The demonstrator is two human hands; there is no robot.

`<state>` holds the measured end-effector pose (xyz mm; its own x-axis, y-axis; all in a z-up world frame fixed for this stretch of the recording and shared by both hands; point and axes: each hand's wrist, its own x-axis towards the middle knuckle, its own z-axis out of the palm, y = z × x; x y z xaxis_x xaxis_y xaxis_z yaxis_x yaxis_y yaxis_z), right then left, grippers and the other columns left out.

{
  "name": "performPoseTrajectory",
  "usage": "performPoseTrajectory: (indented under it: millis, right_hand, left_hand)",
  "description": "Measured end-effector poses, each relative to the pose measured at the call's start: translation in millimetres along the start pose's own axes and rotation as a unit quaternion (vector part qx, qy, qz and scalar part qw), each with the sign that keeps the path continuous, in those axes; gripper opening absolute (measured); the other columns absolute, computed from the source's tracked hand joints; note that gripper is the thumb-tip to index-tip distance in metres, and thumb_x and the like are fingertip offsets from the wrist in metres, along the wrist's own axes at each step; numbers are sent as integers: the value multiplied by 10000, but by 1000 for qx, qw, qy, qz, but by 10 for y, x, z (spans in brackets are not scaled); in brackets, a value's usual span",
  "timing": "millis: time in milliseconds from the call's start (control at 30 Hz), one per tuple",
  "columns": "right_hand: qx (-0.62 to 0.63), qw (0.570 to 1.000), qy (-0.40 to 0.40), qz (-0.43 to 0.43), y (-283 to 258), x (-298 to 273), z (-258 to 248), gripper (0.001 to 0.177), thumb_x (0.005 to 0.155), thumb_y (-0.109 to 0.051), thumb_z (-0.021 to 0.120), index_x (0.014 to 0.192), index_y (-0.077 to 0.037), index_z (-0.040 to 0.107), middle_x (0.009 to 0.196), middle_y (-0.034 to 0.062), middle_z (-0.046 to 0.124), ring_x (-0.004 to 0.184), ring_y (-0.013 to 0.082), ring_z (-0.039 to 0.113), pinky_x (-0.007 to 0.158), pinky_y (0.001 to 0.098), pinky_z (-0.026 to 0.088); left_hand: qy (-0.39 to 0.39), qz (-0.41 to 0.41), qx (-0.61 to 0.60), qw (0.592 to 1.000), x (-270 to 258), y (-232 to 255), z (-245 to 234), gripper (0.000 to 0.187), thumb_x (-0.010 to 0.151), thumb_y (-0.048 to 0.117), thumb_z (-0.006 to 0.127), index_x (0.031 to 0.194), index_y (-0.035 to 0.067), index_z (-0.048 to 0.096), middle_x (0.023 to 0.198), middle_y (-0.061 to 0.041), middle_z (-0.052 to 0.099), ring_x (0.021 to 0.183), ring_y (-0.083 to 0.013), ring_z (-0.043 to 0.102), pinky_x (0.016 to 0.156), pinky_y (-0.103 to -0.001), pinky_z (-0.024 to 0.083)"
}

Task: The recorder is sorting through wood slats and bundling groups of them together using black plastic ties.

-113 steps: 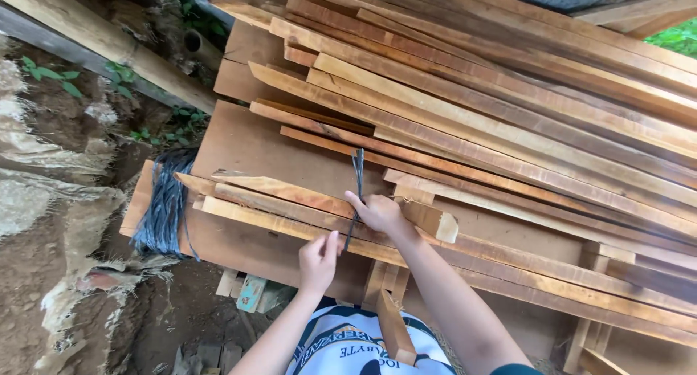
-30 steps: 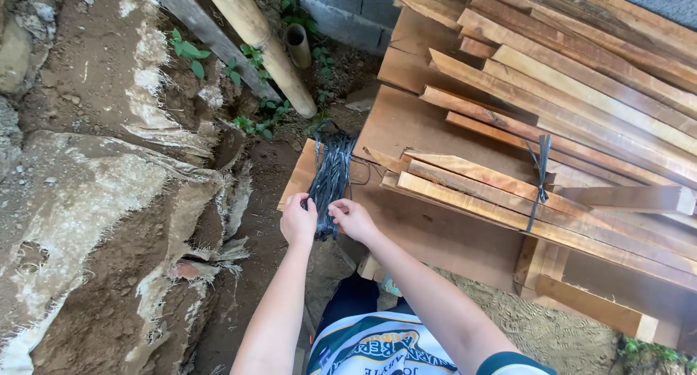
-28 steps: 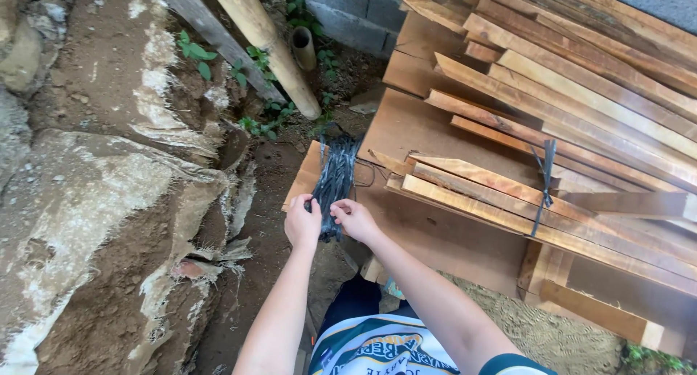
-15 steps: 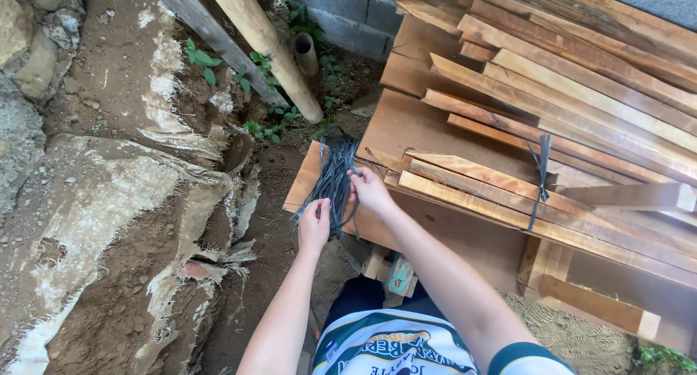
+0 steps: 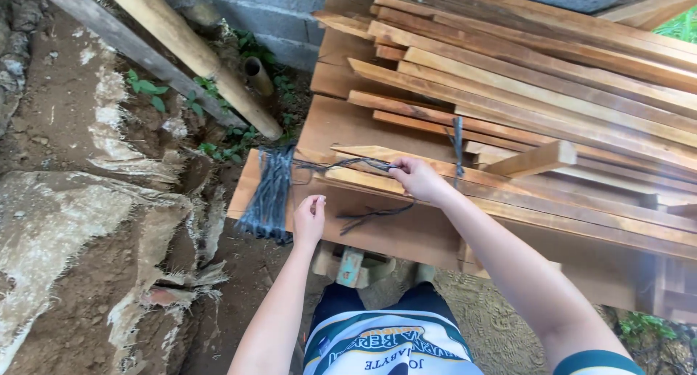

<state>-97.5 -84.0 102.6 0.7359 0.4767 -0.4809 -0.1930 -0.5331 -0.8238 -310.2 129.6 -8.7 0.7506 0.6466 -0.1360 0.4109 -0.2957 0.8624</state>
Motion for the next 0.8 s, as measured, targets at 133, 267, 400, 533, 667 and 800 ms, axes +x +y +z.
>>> performPoseTrajectory:
  millis: [133, 267, 400, 533, 667, 800]
  right_hand:
    - [-63, 998, 19, -20, 179, -261, -750, 195, 938, -212, 665, 1064, -90, 751, 682, 2, 654, 539, 69, 557, 472, 225, 530]
    - [-135, 990, -6, -41, 467, -541, -1549, 281, 868, -247, 757, 1120, -124, 761, 765, 28, 704, 698, 130, 609, 640, 306, 539]
    - [-183, 982, 26, -30, 938, -762, -2353, 191, 886, -332, 742, 1042, -228, 781, 692, -22, 698, 654, 111, 641, 652, 284, 531]
    - [-120, 990, 70, 11, 1294, -1252, -2868, 169, 915, -311, 686, 925, -152, 745, 646, -24, 656, 614, 99, 589, 600, 269, 492]
    - [99, 987, 117, 38, 1856, -1589, -3244, 156, 994, -195, 606, 914, -80, 675, 571, -14, 511, 460, 90, 474, 417, 215, 419]
    - [158, 971, 175, 43, 2308, -1847, -3464, 147, 989, -163, 594, 903, -73, 673, 579, 48, 536, 394, 125, 497, 401, 239, 435]
  left_hand:
    - [20, 1, -12, 1000, -227, 347, 471, 164, 1006, 262, 621, 997, 174, 759, 893, -46, 764, 845, -290, 742, 741, -384, 583]
    - [77, 43, -29, 996, -540, 851, 1165, 125, 990, 228, 651, 974, 176, 763, 852, -43, 760, 809, -267, 742, 716, -356, 581]
    - [81, 75, -42, 993, -849, 1548, 1798, 103, 972, 227, 686, 952, 171, 771, 854, -26, 762, 819, -224, 747, 721, -324, 580]
    - [31, 119, -16, 992, -1046, 2076, 2305, 126, 977, 251, 696, 976, 152, 774, 895, -71, 759, 867, -269, 738, 741, -358, 585]
    - [-96, 124, 0, 988, -1053, 2400, 2774, 164, 974, 304, 700, 1034, 171, 776, 1002, -47, 765, 1006, -250, 721, 822, -346, 589]
    - [-239, 147, 89, 956, -1153, 3027, 2892, 218, 958, 310, 674, 1099, 164, 755, 1006, -102, 760, 971, -313, 724, 843, -442, 589]
